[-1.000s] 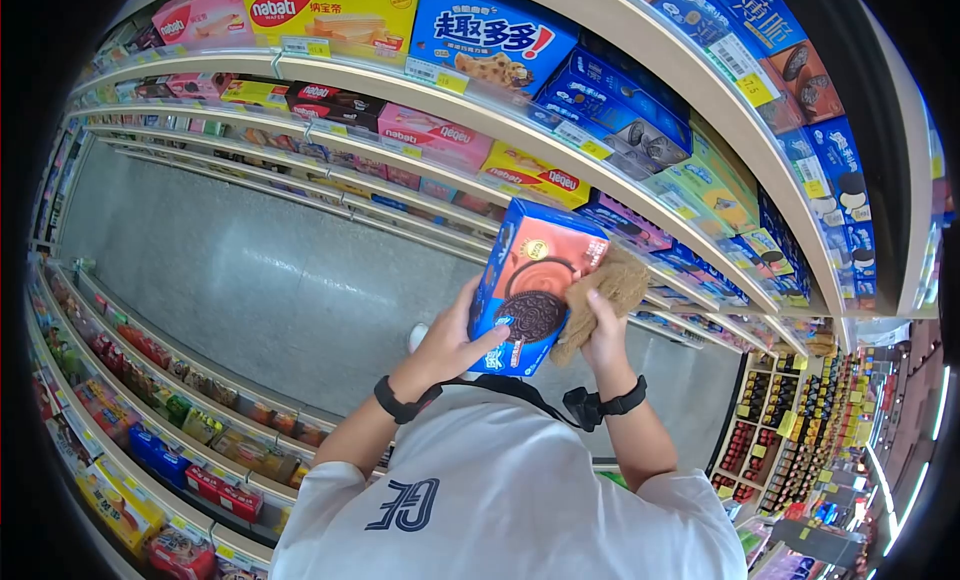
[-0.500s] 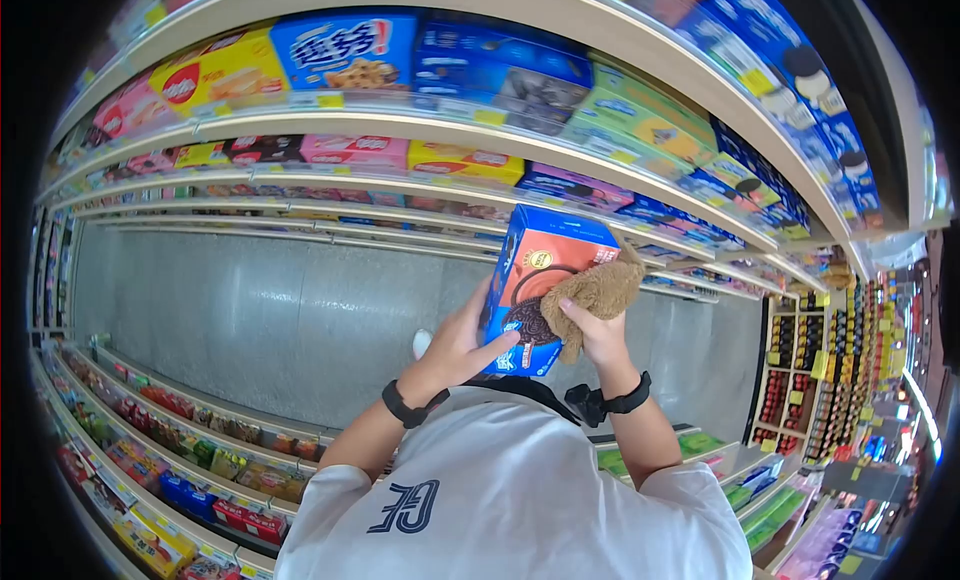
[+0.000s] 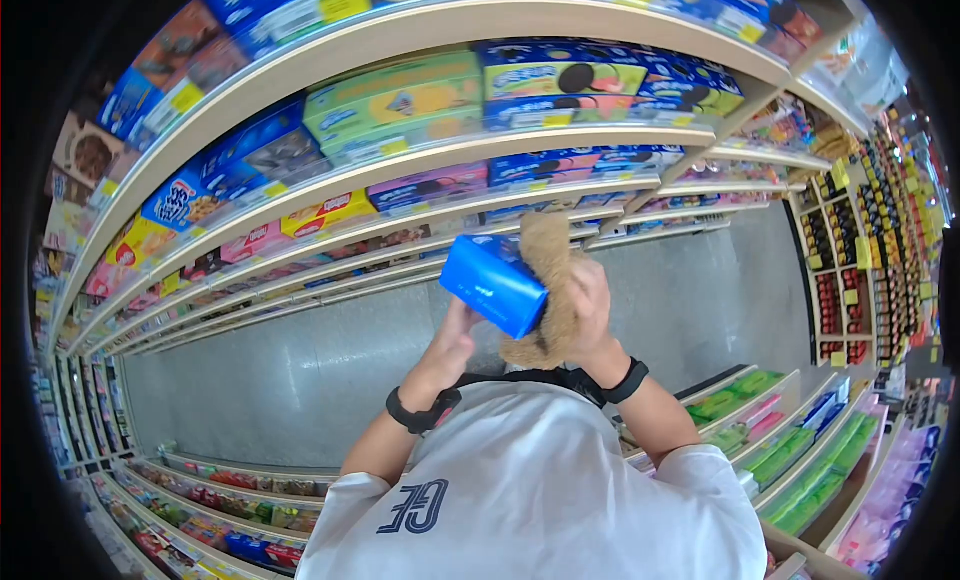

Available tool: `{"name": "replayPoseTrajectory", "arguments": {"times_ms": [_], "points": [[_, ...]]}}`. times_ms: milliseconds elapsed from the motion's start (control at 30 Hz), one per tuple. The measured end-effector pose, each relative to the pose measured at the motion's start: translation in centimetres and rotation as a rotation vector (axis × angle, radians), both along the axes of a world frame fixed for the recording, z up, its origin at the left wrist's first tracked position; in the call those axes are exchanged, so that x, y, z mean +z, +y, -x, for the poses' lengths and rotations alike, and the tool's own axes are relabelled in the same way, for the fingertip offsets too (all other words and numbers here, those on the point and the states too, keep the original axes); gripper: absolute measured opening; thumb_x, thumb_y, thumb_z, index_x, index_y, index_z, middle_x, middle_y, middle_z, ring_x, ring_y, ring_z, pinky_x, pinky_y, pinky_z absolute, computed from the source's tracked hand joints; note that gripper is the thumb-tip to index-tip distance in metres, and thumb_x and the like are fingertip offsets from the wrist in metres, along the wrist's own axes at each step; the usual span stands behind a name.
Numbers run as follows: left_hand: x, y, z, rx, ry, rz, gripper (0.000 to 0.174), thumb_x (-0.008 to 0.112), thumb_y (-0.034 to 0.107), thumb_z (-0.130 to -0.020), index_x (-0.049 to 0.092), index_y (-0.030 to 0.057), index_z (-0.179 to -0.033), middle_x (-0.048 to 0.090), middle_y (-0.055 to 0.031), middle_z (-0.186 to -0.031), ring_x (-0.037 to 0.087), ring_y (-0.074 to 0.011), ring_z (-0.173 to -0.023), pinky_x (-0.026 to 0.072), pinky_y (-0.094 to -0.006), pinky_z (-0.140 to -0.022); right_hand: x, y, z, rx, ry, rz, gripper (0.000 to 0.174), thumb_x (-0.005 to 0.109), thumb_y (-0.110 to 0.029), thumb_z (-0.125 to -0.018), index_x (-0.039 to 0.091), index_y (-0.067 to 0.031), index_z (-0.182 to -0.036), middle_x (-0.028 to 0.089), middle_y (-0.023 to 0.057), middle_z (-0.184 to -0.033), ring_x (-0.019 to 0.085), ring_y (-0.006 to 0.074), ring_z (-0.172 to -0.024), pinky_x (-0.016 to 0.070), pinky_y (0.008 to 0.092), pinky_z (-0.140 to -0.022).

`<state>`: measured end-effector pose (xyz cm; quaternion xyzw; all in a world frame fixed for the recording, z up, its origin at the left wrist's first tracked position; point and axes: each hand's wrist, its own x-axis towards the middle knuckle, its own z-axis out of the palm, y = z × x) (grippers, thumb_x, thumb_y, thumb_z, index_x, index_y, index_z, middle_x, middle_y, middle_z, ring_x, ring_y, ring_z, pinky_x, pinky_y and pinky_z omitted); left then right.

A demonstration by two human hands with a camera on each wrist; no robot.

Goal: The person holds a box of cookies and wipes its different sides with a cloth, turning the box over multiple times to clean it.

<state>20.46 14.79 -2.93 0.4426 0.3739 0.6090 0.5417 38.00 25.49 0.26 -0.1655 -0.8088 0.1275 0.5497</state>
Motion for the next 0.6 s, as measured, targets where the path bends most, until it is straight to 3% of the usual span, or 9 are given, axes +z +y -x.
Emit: {"name": "replayPoseTrajectory", "arguments": {"times_ms": [33, 67, 133, 167, 200, 300, 467, 600], "points": [[0.8, 0.7, -0.7, -0.041, -0.177, 0.027, 0.119, 0.07, 0.06, -0.07, -0.005, 0.0079, -0.146, 0.018, -0.0146, -0.149, 0.025, -0.0277, -0.136, 0.0273, -0.0458, -0.107, -0.5, 0.3, -0.9, -0.005, -0.054, -0.045, 0.059, 0.075, -0.021, -0.063, 0.051, -0.0066, -0.115, 0.053, 0.0158, -0.11, 0.054, 0.0362, -0.093, 0.0431, 0.0485, -0.077], [1.6, 1.1, -1.4, -0.044, -0.167, 0.036, 0.119, 0.07, 0.06, -0.07, -0.005, 0.0079, -0.146, 0.018, -0.0146, -0.149, 0.025, -0.0277, -0.136, 0.0273, -0.0458, -0.107, -0.9, 0.5, -1.6, -0.006, -0.109, -0.09, 0.057, 0.073, -0.02, -0.063, 0.051, -0.0093, -0.115, 0.053, 0.0145, -0.111, 0.053, 0.0355, -0.096, 0.0419, 0.0497, -0.079], [3.2, 1.9, -2.7, 0.098, -0.035, -0.083, 0.131, 0.082, 0.045, -0.064, -0.016, 0.0134, -0.144, 0.016, -0.0146, -0.148, 0.024, -0.0289, -0.136, 0.0264, -0.0449, -0.107, -1.6, 0.4, -2.5, -0.011, -0.107, -0.049, 0.054, 0.069, -0.019, -0.064, 0.053, -0.0147, -0.115, 0.052, 0.0117, -0.115, 0.051, 0.0337, -0.101, 0.0397, 0.0504, -0.081], [3.4, 2.0, -3.3, 0.124, 0.006, -0.026, 0.14, 0.09, 0.025, -0.055, -0.019, 0.0169, -0.143, 0.021, -0.0154, -0.145, 0.028, -0.0287, -0.134, 0.0272, -0.044, -0.108, -1.8, 0.4, -3.0, -0.015, -0.156, -0.071, 0.052, 0.068, -0.019, -0.066, 0.053, -0.0163, -0.116, 0.053, 0.0109, -0.117, 0.051, 0.0333, -0.1, 0.0396, 0.0501, -0.081], [3.3, 2.3, -3.8, 0.129, 0.013, -0.023, 0.14, 0.09, 0.025, -0.055, -0.019, 0.0169, -0.143, 0.021, -0.0154, -0.145, 0.028, -0.0287, -0.134, 0.0272, -0.044, -0.108, -2.0, 0.5, -3.3, -0.018, -0.207, -0.093, 0.051, 0.066, -0.019, -0.067, 0.053, -0.0179, -0.116, 0.053, 0.0101, -0.118, 0.051, 0.0328, -0.1, 0.0395, 0.0498, -0.082], [3.6, 2.6, -5.0, 0.228, 0.095, 0.034, 0.128, 0.085, 0.007, -0.057, -0.008, 0.0152, -0.144, 0.028, -0.0154, -0.138, 0.035, -0.0273, -0.128, 0.0316, -0.0428, -0.106, -2.4, 1.0, -3.6, -0.004, -0.168, -0.084, 0.047, 0.061, -0.019, -0.071, 0.054, -0.0207, -0.117, 0.053, 0.0086, -0.12, 0.052, 0.032, -0.101, 0.0394, 0.0489, -0.082], [3.7, 2.1, -4.6, 0.333, 0.227, -0.043, 0.124, 0.083, 0.01, -0.055, -0.004, 0.0124, -0.143, 0.029, -0.0151, -0.136, 0.036, -0.0269, -0.127, 0.0324, -0.0418, -0.105, -2.0, 2.6, -3.6, 0.131, -0.122, -0.081, 0.044, 0.061, -0.019, -0.071, 0.054, -0.0219, -0.115, 0.053, 0.0086, -0.118, 0.053, 0.0318, -0.104, 0.0411, 0.0471, -0.082], [4.6, 0.5, -3.3, 0.41, 0.293, -0.079, 0.124, 0.083, 0.015, -0.053, -0.002, 0.0104, -0.143, 0.03, -0.0145, -0.133, 0.037, -0.0266, -0.126, 0.0323, -0.0412, -0.105, -2.8, 4.5, -4.3, 0.14, -0.124, -0.041, 0.05, 0.069, -0.019, -0.067, 0.055, -0.0191, -0.114, 0.053, 0.0109, -0.118, 0.053, 0.0342, -0.106, 0.0426, 0.0476, -0.085]]}}
